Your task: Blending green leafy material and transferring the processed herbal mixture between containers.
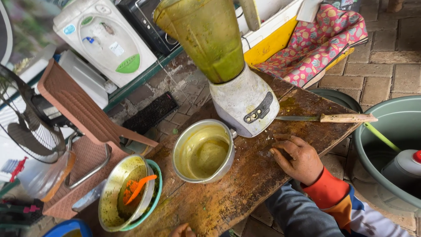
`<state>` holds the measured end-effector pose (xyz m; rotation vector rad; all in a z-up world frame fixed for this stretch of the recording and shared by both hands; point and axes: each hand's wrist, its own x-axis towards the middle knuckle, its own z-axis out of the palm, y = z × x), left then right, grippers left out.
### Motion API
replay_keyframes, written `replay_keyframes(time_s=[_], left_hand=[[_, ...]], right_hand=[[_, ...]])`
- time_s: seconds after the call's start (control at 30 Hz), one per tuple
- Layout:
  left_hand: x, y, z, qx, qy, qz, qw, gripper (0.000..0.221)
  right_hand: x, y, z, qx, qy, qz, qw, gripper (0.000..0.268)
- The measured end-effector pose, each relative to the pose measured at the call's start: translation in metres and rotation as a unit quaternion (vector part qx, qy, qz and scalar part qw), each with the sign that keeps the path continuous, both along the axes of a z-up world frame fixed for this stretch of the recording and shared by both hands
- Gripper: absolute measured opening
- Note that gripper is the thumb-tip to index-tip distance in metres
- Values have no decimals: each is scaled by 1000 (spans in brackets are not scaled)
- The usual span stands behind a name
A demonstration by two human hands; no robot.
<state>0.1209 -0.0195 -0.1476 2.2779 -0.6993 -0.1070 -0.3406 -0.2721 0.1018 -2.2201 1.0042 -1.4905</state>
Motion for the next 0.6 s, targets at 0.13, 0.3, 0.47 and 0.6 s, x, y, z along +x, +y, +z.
replay_keyframes(time_s=[0.13, 0.3, 0.47, 0.6], left_hand=[[-74, 24, 89, -29, 38, -10, 999, 22], [-116, 23, 159, -127, 10, -79, 989, 20], [-141, 18, 218, -54, -110, -118, 985, 19], [-141, 20, 216, -42, -95, -110, 989, 18]], right_hand=[[-5, -4, 1, 47, -11, 31, 998, 22], [-17, -38, 4, 245, -102, 84, 961, 34], [-5, -86, 48, 189, -27, 24, 981, 68], [10, -124, 24, 187, 33, 18, 982, 86]])
